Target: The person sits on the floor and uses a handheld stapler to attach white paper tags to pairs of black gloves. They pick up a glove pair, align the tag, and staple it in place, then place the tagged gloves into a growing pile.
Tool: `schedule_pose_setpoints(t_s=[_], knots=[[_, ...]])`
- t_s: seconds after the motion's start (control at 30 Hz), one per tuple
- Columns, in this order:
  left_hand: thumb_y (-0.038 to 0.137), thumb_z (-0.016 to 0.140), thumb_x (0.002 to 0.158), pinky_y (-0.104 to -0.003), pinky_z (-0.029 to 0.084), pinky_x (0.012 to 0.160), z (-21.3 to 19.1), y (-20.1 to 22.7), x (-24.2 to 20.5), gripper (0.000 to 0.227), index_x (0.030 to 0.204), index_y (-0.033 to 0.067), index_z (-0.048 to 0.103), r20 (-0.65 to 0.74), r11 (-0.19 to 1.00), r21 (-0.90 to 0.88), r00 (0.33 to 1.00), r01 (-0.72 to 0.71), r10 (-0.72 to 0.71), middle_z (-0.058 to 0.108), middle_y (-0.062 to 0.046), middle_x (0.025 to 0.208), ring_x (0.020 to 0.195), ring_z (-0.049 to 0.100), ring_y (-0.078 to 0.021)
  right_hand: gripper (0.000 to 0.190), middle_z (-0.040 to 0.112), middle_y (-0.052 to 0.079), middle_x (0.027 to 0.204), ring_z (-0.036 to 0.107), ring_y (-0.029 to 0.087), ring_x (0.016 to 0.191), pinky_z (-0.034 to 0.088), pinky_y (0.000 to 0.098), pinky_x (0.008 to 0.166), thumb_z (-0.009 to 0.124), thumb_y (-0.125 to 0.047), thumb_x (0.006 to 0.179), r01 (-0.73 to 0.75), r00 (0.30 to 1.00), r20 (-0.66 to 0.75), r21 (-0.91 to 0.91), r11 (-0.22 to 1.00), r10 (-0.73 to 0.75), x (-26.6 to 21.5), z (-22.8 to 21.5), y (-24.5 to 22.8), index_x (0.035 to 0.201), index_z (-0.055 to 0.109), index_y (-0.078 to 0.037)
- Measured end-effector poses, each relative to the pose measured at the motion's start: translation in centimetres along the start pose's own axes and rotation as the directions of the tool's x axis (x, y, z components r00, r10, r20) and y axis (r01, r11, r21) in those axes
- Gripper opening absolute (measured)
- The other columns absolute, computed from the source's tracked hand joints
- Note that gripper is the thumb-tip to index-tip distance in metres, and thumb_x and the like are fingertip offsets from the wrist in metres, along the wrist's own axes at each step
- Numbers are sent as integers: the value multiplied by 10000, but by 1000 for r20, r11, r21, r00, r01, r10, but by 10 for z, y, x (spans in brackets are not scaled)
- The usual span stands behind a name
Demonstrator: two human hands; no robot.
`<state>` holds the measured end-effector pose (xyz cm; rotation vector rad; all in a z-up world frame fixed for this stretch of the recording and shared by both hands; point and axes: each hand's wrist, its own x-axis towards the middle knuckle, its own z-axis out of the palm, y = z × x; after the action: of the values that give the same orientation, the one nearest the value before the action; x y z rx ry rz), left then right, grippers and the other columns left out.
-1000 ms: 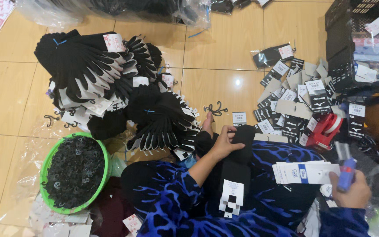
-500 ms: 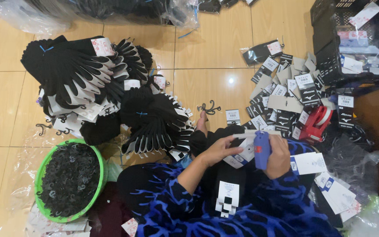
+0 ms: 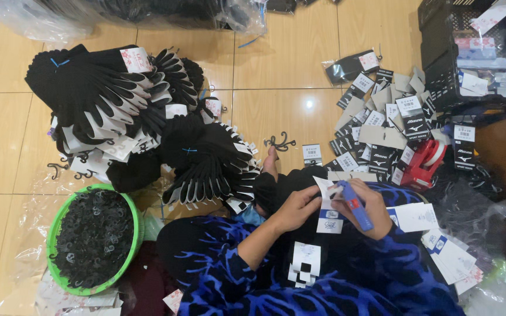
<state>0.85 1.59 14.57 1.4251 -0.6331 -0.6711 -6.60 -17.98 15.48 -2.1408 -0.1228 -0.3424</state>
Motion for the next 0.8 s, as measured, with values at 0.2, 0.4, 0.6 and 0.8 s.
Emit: schedule_pose_setpoints(t_s=[0.2,0.4,0.6,0.8], knots=[[246,757,924,-335,473,878,11,-73,-7,528,1314,77,444,39,971,-228,997,78,-71,679,-84,922,891,614,-181,343,617,83,597,624,253,575,494,331,612,878,-274,763,-232,973,-14,-64,971,231,-10,-2,22,965,652,-114],[101,791,850,-456,506,1027,4,-37,-4,490,1320,132,655,-202,966,194,956,-172,211,705,-124,1249,1236,637,-339,412,692,119,691,664,214,671,515,334,682,908,-282,746,-326,945,-1,58,944,326,-21,2,45,979,622,-100],[148,803,872,-414,551,779,1,-89,1,202,1043,67,732,-441,980,180,898,82,5,770,-145,893,951,742,-292,307,768,102,797,755,312,778,569,377,708,868,-221,801,-404,911,-114,-52,913,397,-33,5,2,978,645,-106],[82,694,956,-381,578,784,6,-63,6,174,1124,42,706,-450,992,39,889,118,-88,780,-166,860,894,730,-181,271,647,138,615,647,311,564,494,358,566,832,-323,824,-435,900,-6,-99,895,437,-53,32,20,840,639,-133]])
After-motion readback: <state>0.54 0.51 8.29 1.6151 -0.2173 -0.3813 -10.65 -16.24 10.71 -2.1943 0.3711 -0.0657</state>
